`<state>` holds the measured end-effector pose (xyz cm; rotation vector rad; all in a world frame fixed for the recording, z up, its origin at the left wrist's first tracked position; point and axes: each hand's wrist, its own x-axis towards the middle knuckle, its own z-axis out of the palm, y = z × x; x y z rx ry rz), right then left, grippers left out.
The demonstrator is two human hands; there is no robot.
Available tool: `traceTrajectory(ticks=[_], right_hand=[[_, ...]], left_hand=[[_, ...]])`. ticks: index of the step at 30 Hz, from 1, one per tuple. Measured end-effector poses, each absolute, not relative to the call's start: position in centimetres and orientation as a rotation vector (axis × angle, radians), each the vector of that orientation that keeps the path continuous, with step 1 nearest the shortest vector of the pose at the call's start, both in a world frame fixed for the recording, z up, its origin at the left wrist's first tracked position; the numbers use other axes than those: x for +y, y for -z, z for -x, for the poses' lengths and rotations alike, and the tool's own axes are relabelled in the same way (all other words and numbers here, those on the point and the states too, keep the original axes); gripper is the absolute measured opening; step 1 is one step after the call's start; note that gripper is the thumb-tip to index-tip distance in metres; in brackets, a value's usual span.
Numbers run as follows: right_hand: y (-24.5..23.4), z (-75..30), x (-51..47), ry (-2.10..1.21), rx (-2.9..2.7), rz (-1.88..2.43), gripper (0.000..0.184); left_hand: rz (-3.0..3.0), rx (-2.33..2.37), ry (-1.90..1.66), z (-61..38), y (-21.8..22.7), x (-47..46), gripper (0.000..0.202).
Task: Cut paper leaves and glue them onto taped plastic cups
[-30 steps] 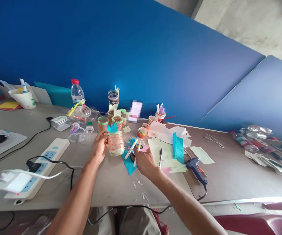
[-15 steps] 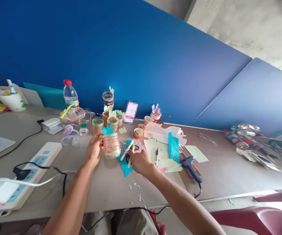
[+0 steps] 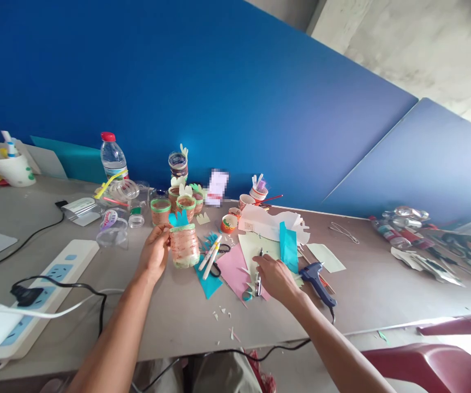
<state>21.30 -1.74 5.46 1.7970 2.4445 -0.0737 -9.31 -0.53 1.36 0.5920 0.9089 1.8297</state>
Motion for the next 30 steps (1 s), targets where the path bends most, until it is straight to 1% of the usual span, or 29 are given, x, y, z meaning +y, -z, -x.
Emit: traceTrajectory(ticks=[4, 8, 13, 21, 30], right_hand=[[-4.9, -24.1, -1.3, 0.065, 2.426, -1.860, 0.033], [-4.7, -24.5, -0.9, 0.096, 2.475, -1.905, 0.034], [-5.0, -22.1, -0.3, 0.163, 2.587, -1.888, 0.034], [-5.0, -18.1, 0.8, 0.367, 2.739, -1.822, 0.034], [-4.7, -16.2, 1.7, 0.465, 2.877, -1.801, 0.031]], left_hand=[[-0.596, 0.919, -1.824, 9.4, -1.3, -0.5, 0.030], [-0.606, 0.923, -1.807, 9.6, -0.9, -0.3, 0.032], [-0.607, 0.918, -1.792, 9.7, -0.5, -0.1, 0.031], [-0.655, 0.920, -1.802, 9.9, 0.3, 0.1, 0.029], [-0.680, 1.001, -1.776, 10.2, 0.4, 0.1, 0.027]])
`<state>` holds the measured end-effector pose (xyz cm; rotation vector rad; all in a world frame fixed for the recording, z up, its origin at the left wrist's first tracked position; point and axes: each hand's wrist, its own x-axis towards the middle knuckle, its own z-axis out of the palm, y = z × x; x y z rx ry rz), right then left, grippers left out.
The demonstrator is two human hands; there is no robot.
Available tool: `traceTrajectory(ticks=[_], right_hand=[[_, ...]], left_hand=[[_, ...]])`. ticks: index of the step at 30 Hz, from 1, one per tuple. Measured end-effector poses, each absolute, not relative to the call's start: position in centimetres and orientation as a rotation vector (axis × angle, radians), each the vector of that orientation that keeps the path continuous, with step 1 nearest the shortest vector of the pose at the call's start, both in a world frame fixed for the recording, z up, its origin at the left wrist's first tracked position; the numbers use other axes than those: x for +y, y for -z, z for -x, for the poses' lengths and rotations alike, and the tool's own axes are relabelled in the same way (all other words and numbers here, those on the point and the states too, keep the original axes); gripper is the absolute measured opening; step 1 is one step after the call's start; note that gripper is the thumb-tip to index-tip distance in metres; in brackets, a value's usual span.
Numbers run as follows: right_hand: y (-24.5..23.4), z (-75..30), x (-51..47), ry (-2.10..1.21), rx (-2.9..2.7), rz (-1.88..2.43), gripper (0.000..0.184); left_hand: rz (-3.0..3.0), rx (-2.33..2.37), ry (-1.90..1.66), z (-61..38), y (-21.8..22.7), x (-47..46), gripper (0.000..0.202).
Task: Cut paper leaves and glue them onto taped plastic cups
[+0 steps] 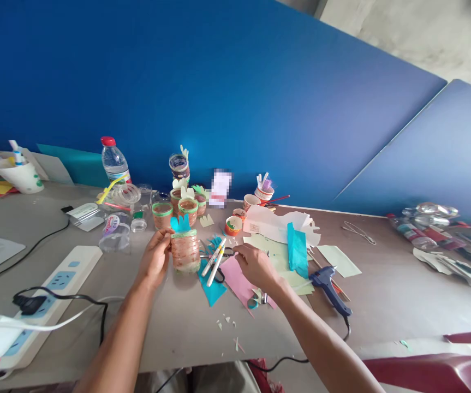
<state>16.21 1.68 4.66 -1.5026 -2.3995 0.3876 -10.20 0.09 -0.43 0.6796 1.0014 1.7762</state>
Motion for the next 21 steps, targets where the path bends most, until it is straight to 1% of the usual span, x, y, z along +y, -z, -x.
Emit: traceTrajectory(ticks=[3, 5, 9, 14, 18, 21], right_hand=[[-4.4, -16.5, 1.2, -0.448, -2.379, 1.485, 0.030], [-4.3, -16.6, 0.7, -0.431, -2.389, 1.457, 0.031], [-3.5, -15.8, 0.2, -0.231, -2.562, 1.282, 0.031], [-1.7, -13.4, 1.1, 0.074, -2.800, 1.047, 0.023], [-0.9, -12.8, 2.0, 0.178, -2.892, 0.921, 0.015], [-1.1, -13.4, 2.2, 0.222, -2.889, 0.837, 0.016]], left_hand=[[-0.739, 1.065, -1.762, 10.0, 0.2, 0.0, 0.026], [-0.800, 1.123, -1.736, 9.9, 0.1, -0.1, 0.026], [-0.902, 1.227, -1.693, 9.9, 0.1, -0.1, 0.028], [-0.976, 1.291, -1.667, 10.0, 0.3, -0.2, 0.028], [-1.021, 1.325, -1.686, 10.3, 0.5, -0.3, 0.028], [-1.023, 1.320, -1.744, 10.6, 0.5, -0.4, 0.027]])
